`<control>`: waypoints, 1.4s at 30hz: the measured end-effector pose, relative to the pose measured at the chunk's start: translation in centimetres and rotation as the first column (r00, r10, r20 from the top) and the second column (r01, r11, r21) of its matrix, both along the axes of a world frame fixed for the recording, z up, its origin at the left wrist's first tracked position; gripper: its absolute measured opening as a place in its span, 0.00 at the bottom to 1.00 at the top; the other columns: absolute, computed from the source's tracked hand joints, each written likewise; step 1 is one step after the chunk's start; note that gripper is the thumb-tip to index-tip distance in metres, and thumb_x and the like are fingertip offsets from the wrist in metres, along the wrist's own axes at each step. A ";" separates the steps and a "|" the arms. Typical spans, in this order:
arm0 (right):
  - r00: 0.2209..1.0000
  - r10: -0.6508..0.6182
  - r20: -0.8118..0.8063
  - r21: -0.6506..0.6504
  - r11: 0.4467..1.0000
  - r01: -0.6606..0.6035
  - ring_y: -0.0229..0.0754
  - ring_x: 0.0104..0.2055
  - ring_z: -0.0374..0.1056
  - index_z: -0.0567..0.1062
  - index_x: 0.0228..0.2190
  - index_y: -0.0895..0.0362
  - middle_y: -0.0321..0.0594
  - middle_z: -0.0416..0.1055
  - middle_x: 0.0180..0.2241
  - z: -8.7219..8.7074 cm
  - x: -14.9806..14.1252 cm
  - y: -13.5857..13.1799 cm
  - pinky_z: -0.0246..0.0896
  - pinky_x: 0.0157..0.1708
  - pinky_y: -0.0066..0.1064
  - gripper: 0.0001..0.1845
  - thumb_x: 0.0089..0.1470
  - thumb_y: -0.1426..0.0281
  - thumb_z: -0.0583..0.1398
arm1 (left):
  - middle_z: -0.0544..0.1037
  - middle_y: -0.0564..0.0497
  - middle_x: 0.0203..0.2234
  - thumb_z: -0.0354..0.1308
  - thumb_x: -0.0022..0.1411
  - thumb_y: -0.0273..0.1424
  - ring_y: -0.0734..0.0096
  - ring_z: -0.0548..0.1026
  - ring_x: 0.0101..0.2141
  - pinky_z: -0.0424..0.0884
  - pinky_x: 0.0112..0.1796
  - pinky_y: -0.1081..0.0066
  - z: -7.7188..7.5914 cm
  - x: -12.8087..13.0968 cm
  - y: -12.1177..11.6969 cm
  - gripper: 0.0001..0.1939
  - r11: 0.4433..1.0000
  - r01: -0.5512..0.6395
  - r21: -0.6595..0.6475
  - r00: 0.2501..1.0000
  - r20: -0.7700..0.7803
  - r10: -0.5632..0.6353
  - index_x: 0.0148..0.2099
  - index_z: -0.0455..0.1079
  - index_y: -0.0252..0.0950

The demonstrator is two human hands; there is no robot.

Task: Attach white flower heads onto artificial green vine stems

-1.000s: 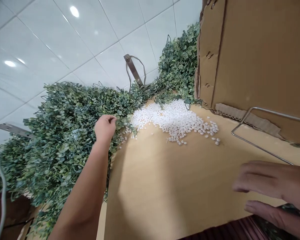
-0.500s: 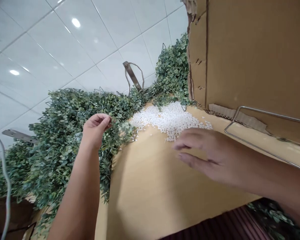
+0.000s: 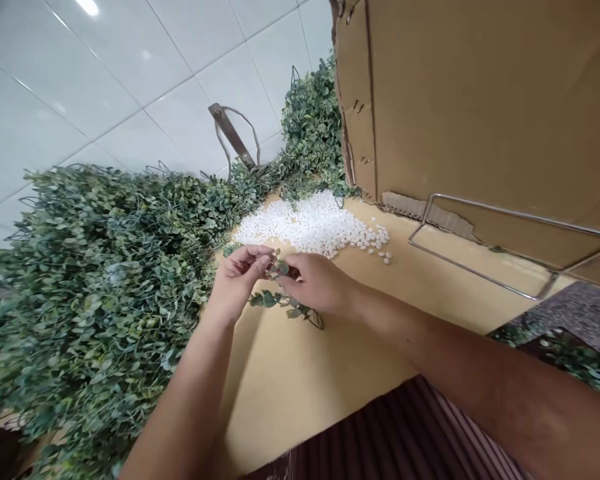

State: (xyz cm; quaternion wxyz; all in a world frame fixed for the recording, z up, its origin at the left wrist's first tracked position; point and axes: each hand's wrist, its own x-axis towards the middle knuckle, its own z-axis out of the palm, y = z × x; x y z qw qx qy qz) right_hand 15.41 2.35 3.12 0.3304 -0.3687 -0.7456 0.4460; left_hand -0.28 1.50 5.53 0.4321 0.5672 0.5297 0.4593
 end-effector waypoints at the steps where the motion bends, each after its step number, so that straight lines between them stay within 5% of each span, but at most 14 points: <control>1: 0.999 -0.017 -0.048 -0.062 0.998 0.014 0.34 0.23 0.60 0.66 0.23 0.59 0.33 0.63 0.21 -0.3 0.2 0.2 0.53 0.23 0.26 0.08 0.52 0.70 0.55 | 0.73 0.52 0.26 0.63 0.46 0.37 0.75 0.71 0.27 0.67 0.29 0.74 -0.4 0.0 -0.1 0.15 0.999 -0.032 0.004 0.999 0.012 0.032 0.36 0.71 0.34; 7: 0.913 -0.277 -0.299 -0.431 0.893 0.129 0.32 0.23 0.62 0.69 0.23 0.61 0.34 0.67 0.21 -0.5 0.8 0.9 0.56 0.25 0.25 0.06 0.51 0.74 0.56 | 0.74 0.47 0.37 0.68 0.39 0.33 0.74 0.71 0.33 0.68 0.35 0.72 -2.3 0.2 -1.9 0.27 0.997 0.033 -0.067 0.997 -0.072 -0.038 0.45 0.70 0.33; 11: 0.825 -0.407 -0.392 -0.589 0.800 0.115 0.32 0.24 0.65 0.70 0.24 0.61 0.35 0.70 0.22 -0.6 0.5 0.9 0.58 0.25 0.24 0.04 0.50 0.75 0.58 | 0.74 0.52 0.24 0.65 0.44 0.34 0.80 0.66 0.22 0.65 0.25 0.76 -3.1 0.5 -2.6 0.17 0.968 0.113 -0.223 0.991 -0.043 -0.126 0.37 0.73 0.31; 14: 0.757 -0.458 -0.466 -0.612 0.785 0.098 0.33 0.25 0.67 0.70 0.24 0.60 0.35 0.71 0.23 -1.0 0.6 1.0 0.60 0.27 0.24 0.03 0.47 0.74 0.61 | 0.73 0.54 0.19 0.65 0.44 0.35 0.81 0.64 0.19 0.61 0.22 0.77 -3.1 0.1 -2.6 0.12 0.957 0.081 -0.279 0.994 -0.048 -0.098 0.29 0.73 0.31; 23: 0.662 -0.541 -0.518 -0.646 0.755 0.112 0.32 0.23 0.66 0.71 0.23 0.59 0.33 0.70 0.21 -1.6 1.0 1.1 0.60 0.25 0.24 0.04 0.44 0.72 0.62 | 0.74 0.55 0.19 0.64 0.46 0.36 0.79 0.65 0.20 0.61 0.23 0.77 -2.1 -1.4 -3.0 0.10 0.965 0.026 -0.262 0.998 -0.051 -0.041 0.27 0.73 0.34; 28: 0.675 -0.557 -0.483 -0.649 0.745 0.150 0.34 0.27 0.67 0.69 0.21 0.58 0.35 0.71 0.24 -1.7 1.7 1.4 0.63 0.28 0.26 0.06 0.48 0.71 0.58 | 0.72 0.54 0.19 0.63 0.45 0.38 0.78 0.65 0.21 0.61 0.24 0.77 -2.2 -2.0 -3.0 0.11 0.972 -0.010 -0.236 0.999 -0.040 0.000 0.25 0.72 0.34; 31: 0.783 -0.445 -0.434 -0.516 0.835 0.189 0.36 0.30 0.68 0.69 0.23 0.58 0.37 0.71 0.26 -2.3 1.9 1.2 0.64 0.33 0.29 0.07 0.50 0.68 0.57 | 0.70 0.55 0.18 0.65 0.42 0.38 0.80 0.62 0.21 0.59 0.23 0.77 -2.7 -2.4 -2.7 0.13 0.967 -0.075 -0.243 0.997 -0.014 0.073 0.26 0.72 0.33; 34: 0.910 -0.304 -0.280 -0.192 0.947 0.257 0.40 0.34 0.67 0.70 0.28 0.57 0.40 0.72 0.30 -2.8 2.0 0.7 0.62 0.39 0.34 0.08 0.49 0.65 0.58 | 0.65 0.58 0.15 0.65 0.42 0.39 0.82 0.58 0.18 0.55 0.21 0.78 -2.9 -2.9 -2.5 0.14 0.965 -0.097 -0.242 0.993 0.040 0.110 0.26 0.71 0.32; 36: 0.929 -0.347 -0.128 0.094 0.928 0.359 0.45 0.39 0.66 0.71 0.31 0.58 0.43 0.72 0.34 -2.8 2.6 0.3 0.60 0.42 0.38 0.10 0.48 0.64 0.59 | 0.63 0.59 0.14 0.66 0.41 0.38 0.82 0.56 0.18 0.54 0.21 0.78 -2.8 -3.6 -2.4 0.14 0.969 -0.137 -0.204 0.984 0.082 0.156 0.26 0.70 0.33; 38: 0.883 -0.470 -0.021 0.331 0.830 0.449 0.47 0.40 0.65 0.71 0.32 0.58 0.45 0.71 0.35 -2.3 3.7 -0.3 0.59 0.42 0.40 0.10 0.49 0.65 0.58 | 0.63 0.58 0.15 0.65 0.42 0.38 0.82 0.58 0.18 0.55 0.21 0.78 -2.5 -4.6 -2.3 0.14 0.965 -0.222 -0.137 0.967 0.096 0.236 0.27 0.70 0.33; 40: 0.843 -0.534 0.063 0.421 0.780 0.463 0.46 0.36 0.66 0.71 0.30 0.58 0.44 0.71 0.31 -1.7 4.8 -1.0 0.60 0.37 0.36 0.09 0.51 0.65 0.56 | 0.64 0.57 0.17 0.63 0.45 0.38 0.81 0.60 0.19 0.58 0.22 0.78 -2.2 -5.3 -2.3 0.13 0.940 -0.340 -0.018 0.939 0.049 0.341 0.29 0.70 0.34; 42: 0.832 -0.504 0.234 0.390 0.832 0.394 0.42 0.28 0.65 0.71 0.30 0.58 0.40 0.70 0.26 -1.2 5.6 -1.8 0.58 0.29 0.33 0.09 0.52 0.65 0.55 | 0.67 0.55 0.20 0.61 0.50 0.37 0.79 0.63 0.22 0.62 0.25 0.76 -1.9 -5.2 -2.4 0.11 0.897 -0.404 0.179 0.905 -0.064 0.420 0.34 0.71 0.34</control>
